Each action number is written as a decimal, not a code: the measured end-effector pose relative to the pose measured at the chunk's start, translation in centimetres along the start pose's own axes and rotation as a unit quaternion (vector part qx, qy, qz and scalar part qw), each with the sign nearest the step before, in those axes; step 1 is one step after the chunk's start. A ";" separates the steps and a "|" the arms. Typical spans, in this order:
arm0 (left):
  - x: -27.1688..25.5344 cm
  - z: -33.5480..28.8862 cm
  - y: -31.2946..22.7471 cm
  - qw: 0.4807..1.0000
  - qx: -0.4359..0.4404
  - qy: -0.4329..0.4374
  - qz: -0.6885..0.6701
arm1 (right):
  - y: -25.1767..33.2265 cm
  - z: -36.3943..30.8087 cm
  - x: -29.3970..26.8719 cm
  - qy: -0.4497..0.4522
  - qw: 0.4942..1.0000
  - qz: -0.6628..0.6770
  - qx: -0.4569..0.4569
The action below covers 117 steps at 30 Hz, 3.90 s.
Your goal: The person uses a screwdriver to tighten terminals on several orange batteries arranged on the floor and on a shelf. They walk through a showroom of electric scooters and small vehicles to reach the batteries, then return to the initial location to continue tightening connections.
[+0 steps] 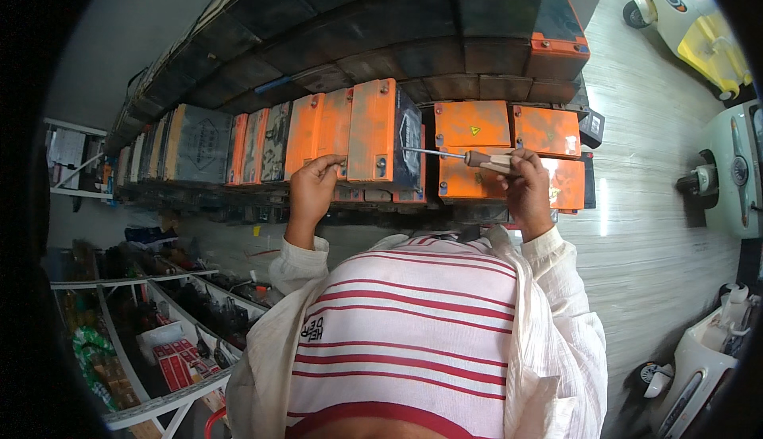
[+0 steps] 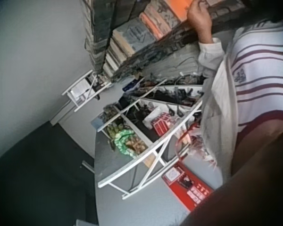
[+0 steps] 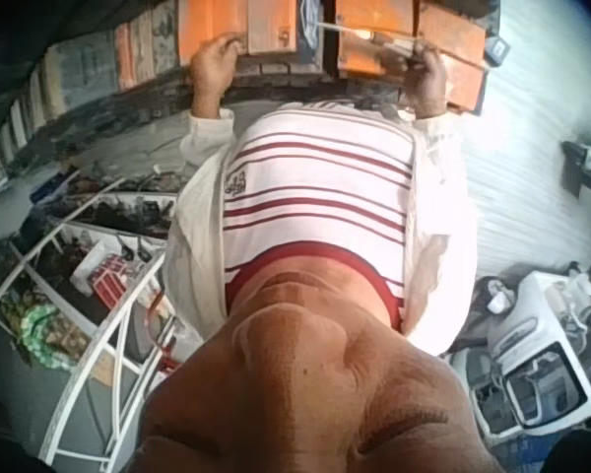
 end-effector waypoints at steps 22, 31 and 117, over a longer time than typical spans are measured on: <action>-3.1 3.0 1.4 0.980 0.169 0.094 0.041 | 4.3 3.8 31.3 0.203 0.734 -0.527 -0.377; -3.7 5.0 4.4 0.956 0.089 -0.071 -0.269 | 2.8 4.5 33.4 0.155 0.660 -0.644 -0.356; -2.9 3.6 3.9 0.930 0.355 0.013 0.089 | 1.6 7.0 38.7 0.201 0.459 -0.792 -0.348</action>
Point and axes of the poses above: each hand's wrist, its own z-axis towards the middle knuckle, its own x-axis out of the palm, y = z × x, the point moved 2 cm from there along z, towards the middle knuckle, and after that the axes turned 3 degrees about x, right-handed, at the moved point
